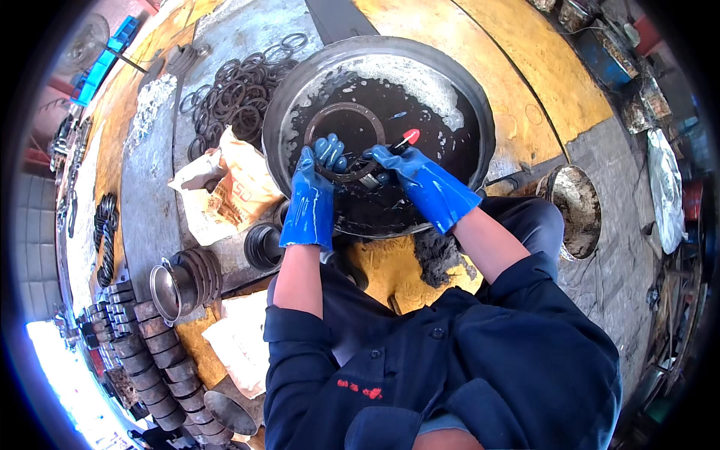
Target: The person is using a brush to scrub a circular metal part inside a bucket containing dark liquid, rotating the part to clean different sections.
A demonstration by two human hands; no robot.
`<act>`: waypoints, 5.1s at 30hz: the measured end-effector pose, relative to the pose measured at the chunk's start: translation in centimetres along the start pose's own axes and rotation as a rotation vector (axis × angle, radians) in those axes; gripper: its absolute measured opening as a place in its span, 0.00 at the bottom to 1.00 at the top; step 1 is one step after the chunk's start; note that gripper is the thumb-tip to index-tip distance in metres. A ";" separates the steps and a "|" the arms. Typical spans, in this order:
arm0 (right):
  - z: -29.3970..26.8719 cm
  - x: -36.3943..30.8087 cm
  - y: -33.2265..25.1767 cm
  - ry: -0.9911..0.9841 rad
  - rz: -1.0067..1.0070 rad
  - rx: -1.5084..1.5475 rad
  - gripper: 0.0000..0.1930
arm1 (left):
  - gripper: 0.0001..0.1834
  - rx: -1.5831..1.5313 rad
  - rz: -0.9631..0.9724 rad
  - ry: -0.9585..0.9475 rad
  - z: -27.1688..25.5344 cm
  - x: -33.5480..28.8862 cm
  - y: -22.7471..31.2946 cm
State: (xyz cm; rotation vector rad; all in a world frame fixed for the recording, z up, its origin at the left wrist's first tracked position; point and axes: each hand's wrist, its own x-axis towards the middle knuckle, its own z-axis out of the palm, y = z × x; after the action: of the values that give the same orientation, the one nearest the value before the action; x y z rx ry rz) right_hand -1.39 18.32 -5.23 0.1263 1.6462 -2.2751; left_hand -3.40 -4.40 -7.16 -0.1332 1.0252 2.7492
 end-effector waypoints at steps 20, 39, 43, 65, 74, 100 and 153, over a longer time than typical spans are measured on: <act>-4.0 2.7 -1.0 0.243 -0.107 -0.914 0.13 | 0.16 1.779 0.184 -0.028 3.6 -2.3 3.2; 1.2 0.2 -0.8 0.093 0.189 -0.253 0.16 | 0.17 1.514 0.376 0.106 2.1 -2.2 2.1; 1.8 0.0 -0.6 0.081 0.323 0.314 0.14 | 0.16 1.424 0.409 0.071 1.8 -1.4 1.4; 4.5 1.4 -6.0 0.112 -0.187 -0.614 0.16 | 0.15 2.015 0.148 0.109 3.5 -2.0 2.0; 0.0 1.5 -8.6 0.371 0.109 0.225 0.08 | 0.17 1.660 0.626 -0.005 1.4 -2.7 3.4; 1.4 -2.7 -4.2 0.036 -0.388 -0.460 0.18 | 0.14 0.487 0.023 0.274 5.4 -3.9 3.4; -7.6 -7.7 -1.8 0.436 -0.293 -1.320 0.14 | 0.14 1.732 0.008 -0.438 7.3 0.2 -3.4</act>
State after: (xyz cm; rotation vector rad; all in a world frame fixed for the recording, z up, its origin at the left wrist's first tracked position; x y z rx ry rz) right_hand 4.36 27.55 -4.06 0.0531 3.1628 -0.8841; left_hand -2.97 2.89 -3.88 0.6511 2.5747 0.9433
